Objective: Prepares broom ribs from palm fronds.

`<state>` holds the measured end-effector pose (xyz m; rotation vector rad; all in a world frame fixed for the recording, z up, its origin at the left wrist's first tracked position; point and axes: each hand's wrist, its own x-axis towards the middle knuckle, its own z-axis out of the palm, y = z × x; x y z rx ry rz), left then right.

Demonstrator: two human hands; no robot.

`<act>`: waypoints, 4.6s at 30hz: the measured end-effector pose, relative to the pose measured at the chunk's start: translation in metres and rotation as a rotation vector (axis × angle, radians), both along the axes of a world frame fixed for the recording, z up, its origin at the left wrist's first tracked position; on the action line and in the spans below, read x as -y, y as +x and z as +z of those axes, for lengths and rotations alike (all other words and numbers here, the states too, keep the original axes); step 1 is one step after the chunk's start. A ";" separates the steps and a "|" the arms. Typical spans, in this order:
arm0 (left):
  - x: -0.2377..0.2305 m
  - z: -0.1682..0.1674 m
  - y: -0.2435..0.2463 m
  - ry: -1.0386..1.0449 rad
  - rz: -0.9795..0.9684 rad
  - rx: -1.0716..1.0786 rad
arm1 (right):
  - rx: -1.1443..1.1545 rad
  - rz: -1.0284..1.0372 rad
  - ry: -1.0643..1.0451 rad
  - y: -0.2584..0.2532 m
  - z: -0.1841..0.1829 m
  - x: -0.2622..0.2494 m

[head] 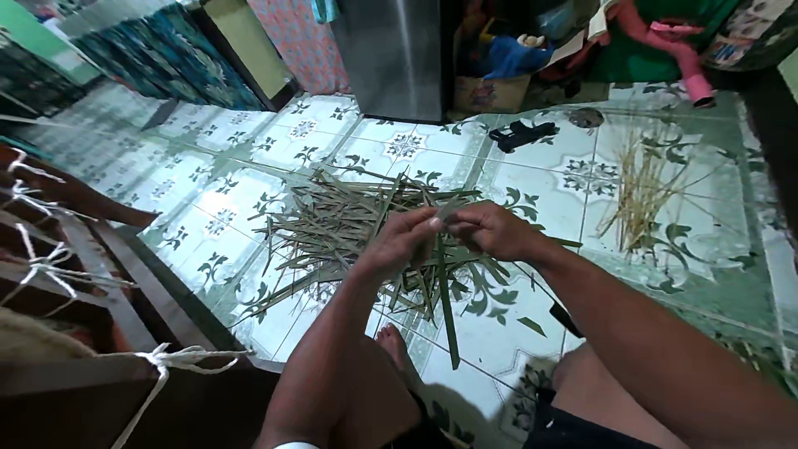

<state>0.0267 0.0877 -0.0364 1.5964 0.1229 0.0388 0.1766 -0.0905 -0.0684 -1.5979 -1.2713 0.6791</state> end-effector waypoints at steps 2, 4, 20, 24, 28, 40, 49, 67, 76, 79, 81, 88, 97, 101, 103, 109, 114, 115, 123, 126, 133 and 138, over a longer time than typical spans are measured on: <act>-0.014 0.010 -0.008 -0.037 0.052 0.069 | 0.017 0.024 -0.021 0.006 -0.003 0.006; -0.041 0.017 -0.020 -0.144 0.151 0.224 | -0.001 0.034 -0.045 0.012 -0.007 0.012; -0.030 0.014 -0.012 -0.114 0.182 0.139 | -0.089 0.091 -0.027 0.000 0.001 0.019; -0.020 0.007 -0.006 -0.101 0.195 0.124 | 0.002 -0.025 0.035 -0.006 0.001 0.016; -0.022 0.009 -0.010 -0.100 0.124 0.081 | 0.061 -0.008 0.029 0.001 0.000 0.020; -0.031 0.014 -0.018 -0.184 0.102 0.131 | 0.194 0.010 0.053 0.001 -0.001 0.025; -0.039 0.011 -0.022 -0.246 0.099 0.144 | 0.289 -0.091 0.103 0.007 -0.003 0.029; -0.066 0.028 -0.036 -0.267 0.270 0.332 | 0.255 -0.047 0.055 0.024 -0.004 0.044; -0.077 0.024 -0.040 -0.283 0.386 0.443 | 0.145 0.016 -0.087 0.026 -0.002 0.047; -0.042 0.011 -0.025 -0.157 0.212 0.236 | 0.087 0.044 -0.068 0.017 0.001 0.040; -0.015 0.005 -0.014 -0.059 0.088 0.070 | 0.046 0.052 -0.067 0.013 0.003 0.037; -0.024 0.015 -0.011 -0.154 0.149 0.162 | 0.065 0.016 -0.031 0.022 -0.004 0.048; -0.041 0.020 -0.021 -0.228 0.155 0.227 | 0.161 -0.039 -0.014 0.028 -0.005 0.059; -0.062 0.023 -0.033 -0.253 0.198 0.334 | 0.175 -0.045 -0.050 0.034 -0.006 0.068; -0.070 0.025 -0.039 -0.263 0.217 0.370 | 0.188 -0.054 -0.046 0.039 -0.008 0.074; -0.092 0.032 -0.055 -0.210 0.378 0.440 | 0.213 -0.144 -0.135 0.062 -0.009 0.100; -0.121 0.038 -0.065 -0.336 0.815 0.521 | 0.215 -0.378 -0.311 0.101 -0.009 0.134; -0.126 0.038 -0.065 -0.372 0.911 0.535 | 0.195 -0.441 -0.310 0.105 -0.010 0.137; -0.033 0.011 -0.018 -0.017 0.367 0.125 | 0.103 -0.442 -0.069 0.045 0.002 0.070; 0.022 -0.001 0.006 -0.044 0.070 -0.082 | 0.077 -0.248 -0.048 0.015 0.007 0.042; -0.017 0.013 0.006 -0.237 0.281 0.169 | 0.130 -0.126 -0.062 0.021 -0.003 0.036; -0.024 0.003 0.005 -0.232 0.322 0.235 | 0.186 -0.116 -0.073 0.021 -0.006 0.037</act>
